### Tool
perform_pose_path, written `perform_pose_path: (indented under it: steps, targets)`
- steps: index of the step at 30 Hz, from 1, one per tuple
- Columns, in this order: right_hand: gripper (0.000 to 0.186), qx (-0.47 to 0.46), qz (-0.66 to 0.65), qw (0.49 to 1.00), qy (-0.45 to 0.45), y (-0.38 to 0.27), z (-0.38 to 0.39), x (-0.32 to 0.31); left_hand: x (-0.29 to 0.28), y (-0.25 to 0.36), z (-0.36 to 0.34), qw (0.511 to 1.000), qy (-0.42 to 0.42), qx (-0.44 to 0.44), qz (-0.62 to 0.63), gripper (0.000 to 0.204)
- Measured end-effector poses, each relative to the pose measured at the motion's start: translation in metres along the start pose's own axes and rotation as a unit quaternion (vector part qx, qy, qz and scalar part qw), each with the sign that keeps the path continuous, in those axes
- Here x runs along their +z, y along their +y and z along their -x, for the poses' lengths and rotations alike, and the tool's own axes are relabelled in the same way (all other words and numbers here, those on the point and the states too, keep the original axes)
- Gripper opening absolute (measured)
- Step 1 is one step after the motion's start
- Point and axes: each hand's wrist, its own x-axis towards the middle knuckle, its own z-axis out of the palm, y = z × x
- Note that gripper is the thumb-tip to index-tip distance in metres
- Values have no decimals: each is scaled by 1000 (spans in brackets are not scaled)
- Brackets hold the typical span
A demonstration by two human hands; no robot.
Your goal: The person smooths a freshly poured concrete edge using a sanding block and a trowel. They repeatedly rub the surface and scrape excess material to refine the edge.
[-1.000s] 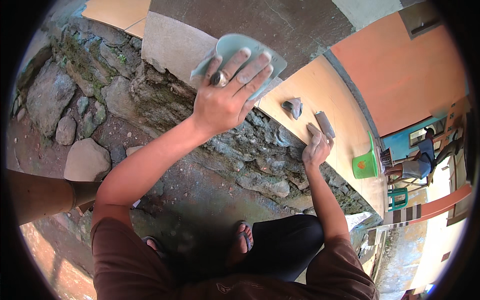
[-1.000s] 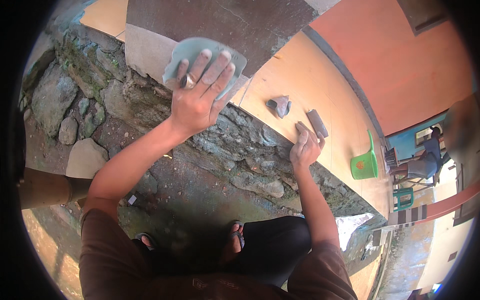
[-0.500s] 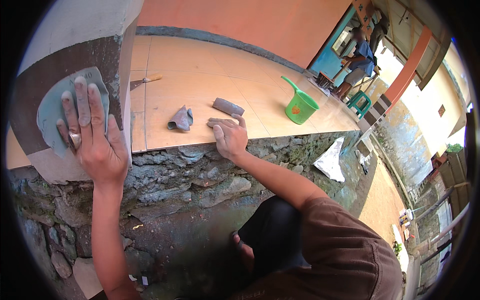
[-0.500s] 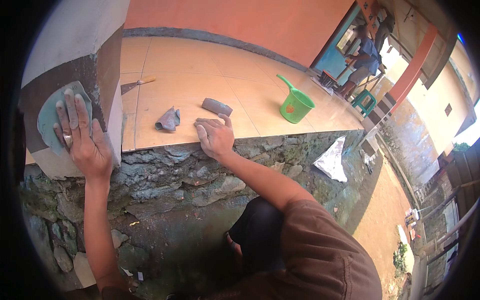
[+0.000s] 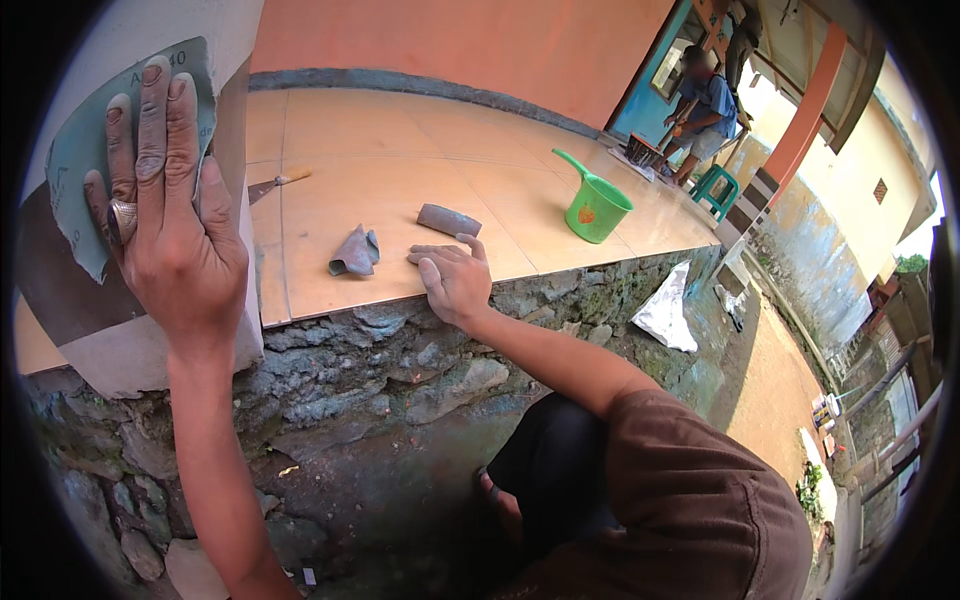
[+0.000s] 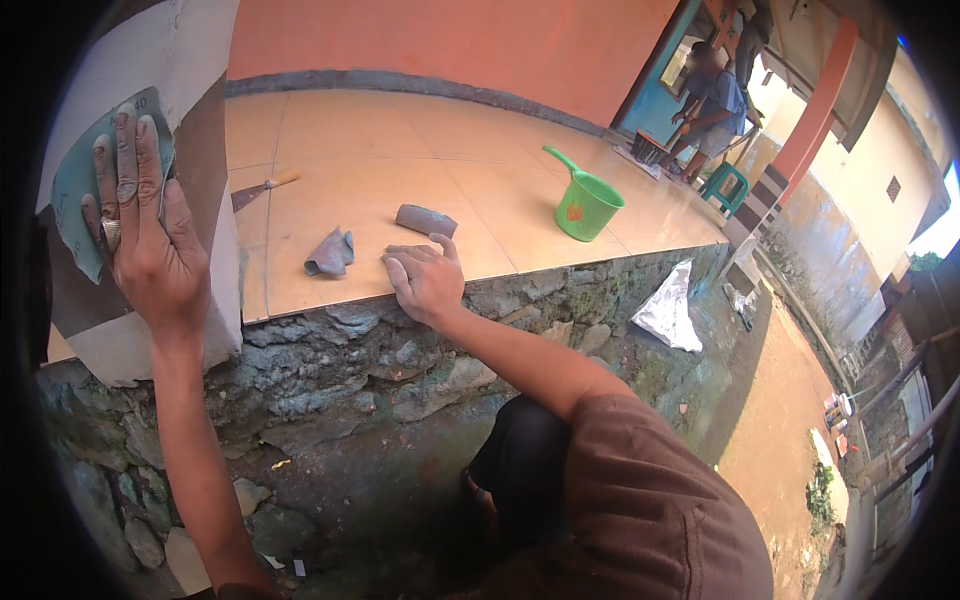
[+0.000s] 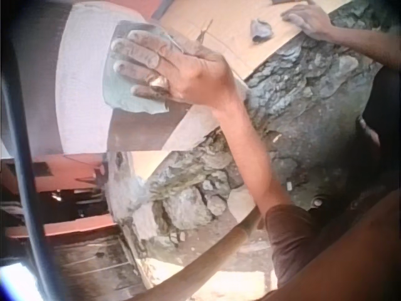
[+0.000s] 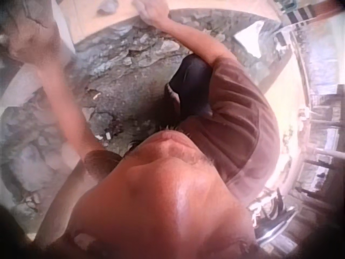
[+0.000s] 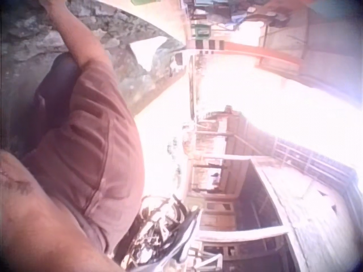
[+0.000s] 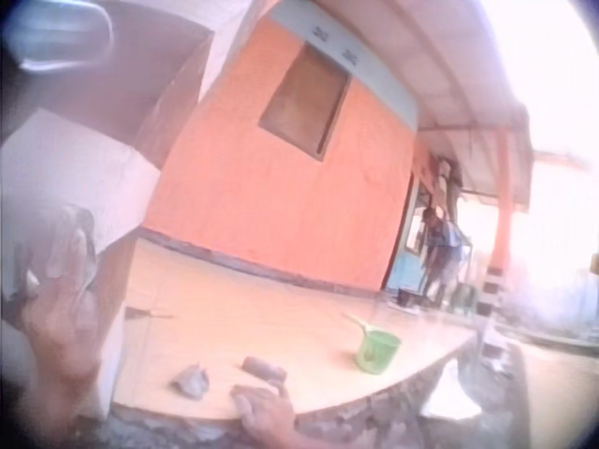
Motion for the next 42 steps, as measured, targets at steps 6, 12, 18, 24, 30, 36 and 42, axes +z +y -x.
perform_pose_path:
  steps: [6,12,18,24,30,36,42]
  targets:
    - [39,-12,-3,1000,2,-2,-3,-2,-7,-21,95,997,-53,36,46,45]
    - [42,3,-12,1000,6,-14,-11,4,-24,-96,211,981,-103,165,18,48]
    - [38,-8,19,1000,13,-6,-2,1,-2,-15,47,998,6,-55,11,48]
    - [52,-27,38,999,2,-3,-5,2,-4,-1,104,994,-61,33,86,51]
    - [54,-9,53,999,10,-3,-2,16,-29,-19,212,979,-173,45,98,52]
    - [55,-5,63,998,8,-8,-2,13,-7,10,67,997,-14,-7,78,54]
    - [58,-11,53,999,9,-7,2,12,-15,-9,178,987,-127,50,85,50]
